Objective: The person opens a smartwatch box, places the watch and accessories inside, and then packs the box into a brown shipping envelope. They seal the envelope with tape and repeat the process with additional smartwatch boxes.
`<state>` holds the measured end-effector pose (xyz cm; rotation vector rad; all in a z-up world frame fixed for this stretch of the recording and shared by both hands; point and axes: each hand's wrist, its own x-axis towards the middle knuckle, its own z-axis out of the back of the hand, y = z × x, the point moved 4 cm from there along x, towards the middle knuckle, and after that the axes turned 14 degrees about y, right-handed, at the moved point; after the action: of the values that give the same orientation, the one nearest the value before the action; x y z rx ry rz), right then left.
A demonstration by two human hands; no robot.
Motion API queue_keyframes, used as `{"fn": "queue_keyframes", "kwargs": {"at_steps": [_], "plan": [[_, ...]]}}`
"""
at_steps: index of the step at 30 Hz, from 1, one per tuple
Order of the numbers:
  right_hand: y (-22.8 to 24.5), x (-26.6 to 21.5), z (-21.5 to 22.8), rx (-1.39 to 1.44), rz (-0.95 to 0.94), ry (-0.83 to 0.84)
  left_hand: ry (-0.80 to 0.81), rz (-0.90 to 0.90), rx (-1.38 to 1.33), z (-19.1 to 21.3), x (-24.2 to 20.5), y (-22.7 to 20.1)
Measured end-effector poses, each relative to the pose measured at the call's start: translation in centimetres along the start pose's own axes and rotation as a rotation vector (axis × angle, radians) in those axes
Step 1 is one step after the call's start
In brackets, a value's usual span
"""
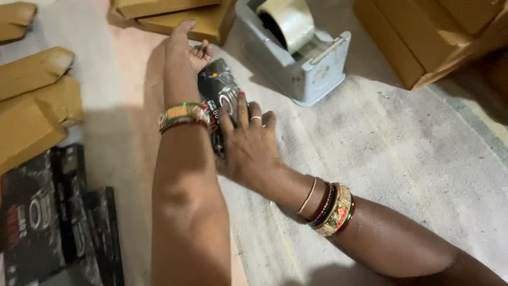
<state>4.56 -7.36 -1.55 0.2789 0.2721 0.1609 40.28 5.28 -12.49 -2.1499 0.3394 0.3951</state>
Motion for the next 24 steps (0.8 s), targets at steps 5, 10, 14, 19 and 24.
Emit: {"fn": "queue_keyframes", "kwargs": {"at_steps": [5,10,14,19,24], "plan": [[-0.8,0.8,0.0,-0.090,-0.032,-0.052,-0.048,-0.032,0.262,-2.6,0.8,1.2],[-1.2,0.7,1.4,0.020,-0.026,0.106,0.075,-0.226,0.180,-3.4,-7.3,-1.6],[-1.5,0.7,1.5,-0.023,-0.059,0.156,0.480,-0.348,0.255,0.9,-19.1,-5.6],[-3.8,1.8,1.4,-0.014,-0.052,0.167,0.478,-0.177,0.492,8.4,-33.2,-8.1],[-5.8,2.4,-0.2,-0.104,0.014,-0.080,-0.158,-0.091,1.611,11.4,-37.5,-9.7]]}}
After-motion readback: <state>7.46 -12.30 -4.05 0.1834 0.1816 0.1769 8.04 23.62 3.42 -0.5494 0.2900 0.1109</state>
